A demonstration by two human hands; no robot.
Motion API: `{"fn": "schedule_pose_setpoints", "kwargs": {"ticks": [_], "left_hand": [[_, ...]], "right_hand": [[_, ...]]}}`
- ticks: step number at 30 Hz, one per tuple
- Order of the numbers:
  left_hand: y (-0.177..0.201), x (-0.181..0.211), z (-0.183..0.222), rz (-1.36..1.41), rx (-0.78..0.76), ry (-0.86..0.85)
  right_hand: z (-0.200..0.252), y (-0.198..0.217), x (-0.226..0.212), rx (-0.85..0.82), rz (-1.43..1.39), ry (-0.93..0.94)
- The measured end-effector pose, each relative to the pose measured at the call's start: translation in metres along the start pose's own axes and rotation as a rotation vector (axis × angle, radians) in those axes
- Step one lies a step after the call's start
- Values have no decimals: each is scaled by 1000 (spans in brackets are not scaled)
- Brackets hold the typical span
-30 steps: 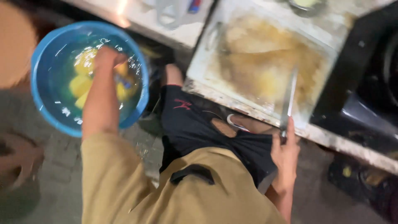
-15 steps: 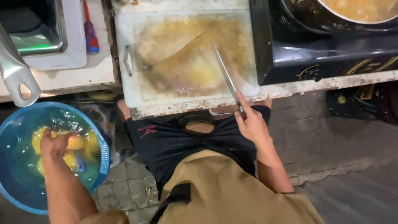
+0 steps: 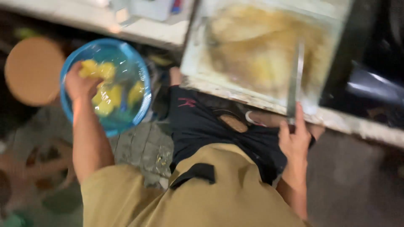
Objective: A person peels a potato using a knife on a cutting board and then washes it in a bowl of water.
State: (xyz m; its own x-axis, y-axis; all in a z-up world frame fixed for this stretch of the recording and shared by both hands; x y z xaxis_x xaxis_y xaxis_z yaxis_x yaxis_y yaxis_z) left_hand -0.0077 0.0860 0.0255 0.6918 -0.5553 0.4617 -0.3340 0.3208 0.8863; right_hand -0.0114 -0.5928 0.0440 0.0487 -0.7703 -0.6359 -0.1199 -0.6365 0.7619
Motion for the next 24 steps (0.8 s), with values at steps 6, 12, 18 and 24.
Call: {"fn": "schedule_pose_setpoints", "kwargs": {"ticks": [6, 12, 18, 24], "left_hand": [[12, 21, 24, -253, -44, -100], [22, 15, 20, -187, 91, -184], [-1, -4, 12, -143, 140, -234], [-6, 20, 20, 50, 104, -23]], "right_hand": [[1, -2, -19, -72, -245, -154], [0, -6, -4, -72, -275, -36], [4, -8, -20, -106, -321, -157], [4, -11, -7, -99, -329, -135]]}}
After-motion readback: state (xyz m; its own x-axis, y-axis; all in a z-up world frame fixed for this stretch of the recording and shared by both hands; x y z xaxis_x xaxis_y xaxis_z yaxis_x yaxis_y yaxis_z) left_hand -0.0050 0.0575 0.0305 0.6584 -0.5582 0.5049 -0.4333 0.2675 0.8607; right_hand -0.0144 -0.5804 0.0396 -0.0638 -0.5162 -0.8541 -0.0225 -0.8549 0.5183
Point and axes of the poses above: each hand's wrist, its own z-axis away from the middle knuckle, its own y-axis out of the back of the hand, x = y × z, the point moved 1 cm from there along -z, towards the middle knuckle, and after that the axes turned 1 degree about x, right-handed, at the moved point
